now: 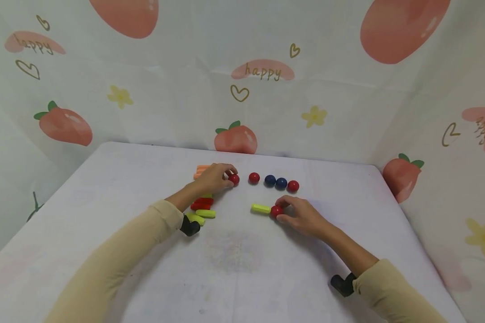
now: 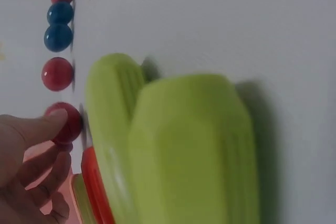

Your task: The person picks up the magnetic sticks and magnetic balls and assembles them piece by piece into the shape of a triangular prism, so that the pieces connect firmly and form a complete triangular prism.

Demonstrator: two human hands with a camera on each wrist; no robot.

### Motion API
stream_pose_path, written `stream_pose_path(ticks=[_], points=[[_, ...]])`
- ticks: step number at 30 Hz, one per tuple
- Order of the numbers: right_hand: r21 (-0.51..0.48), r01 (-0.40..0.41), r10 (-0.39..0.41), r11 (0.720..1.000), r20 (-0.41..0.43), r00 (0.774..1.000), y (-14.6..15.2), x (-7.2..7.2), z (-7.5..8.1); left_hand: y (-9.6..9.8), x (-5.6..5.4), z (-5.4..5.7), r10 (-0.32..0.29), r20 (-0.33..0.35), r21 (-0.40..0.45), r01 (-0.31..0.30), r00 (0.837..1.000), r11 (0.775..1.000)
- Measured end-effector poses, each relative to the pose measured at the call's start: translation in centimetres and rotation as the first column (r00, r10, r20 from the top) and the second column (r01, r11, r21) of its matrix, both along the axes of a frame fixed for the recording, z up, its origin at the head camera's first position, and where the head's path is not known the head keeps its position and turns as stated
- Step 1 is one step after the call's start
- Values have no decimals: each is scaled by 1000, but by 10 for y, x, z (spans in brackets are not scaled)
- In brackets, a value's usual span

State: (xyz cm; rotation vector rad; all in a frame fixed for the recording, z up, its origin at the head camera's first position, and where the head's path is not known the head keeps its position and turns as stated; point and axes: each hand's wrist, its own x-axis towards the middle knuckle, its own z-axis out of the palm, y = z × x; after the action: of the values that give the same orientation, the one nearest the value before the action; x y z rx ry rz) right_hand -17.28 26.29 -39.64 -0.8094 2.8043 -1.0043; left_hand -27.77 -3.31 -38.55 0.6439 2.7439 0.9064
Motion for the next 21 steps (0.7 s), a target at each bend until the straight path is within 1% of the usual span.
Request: stream_pose_path(ticks=[3, 5, 12, 17, 21], points=[[8, 4, -4, 1000, 2, 1000, 0, 0, 1, -2, 2, -1, -53, -13, 2, 53, 999, 999], [15, 9, -9, 1000, 1, 1000, 0, 0, 1, -4, 5, -1, -89, -10, 6, 89, 996, 996], [14, 25, -25, 1000, 13, 1000, 0, 1, 3, -4, 20, -1, -173, 32, 37, 171, 984, 985], [20, 25, -26, 999, 16, 1000, -1, 0, 3, -1, 29, -3, -242, 45, 48, 239, 969, 970], [32, 26, -26, 999, 12, 1000, -2, 0, 3, 4, 33, -5, -295, 60, 73, 291, 954, 954]])
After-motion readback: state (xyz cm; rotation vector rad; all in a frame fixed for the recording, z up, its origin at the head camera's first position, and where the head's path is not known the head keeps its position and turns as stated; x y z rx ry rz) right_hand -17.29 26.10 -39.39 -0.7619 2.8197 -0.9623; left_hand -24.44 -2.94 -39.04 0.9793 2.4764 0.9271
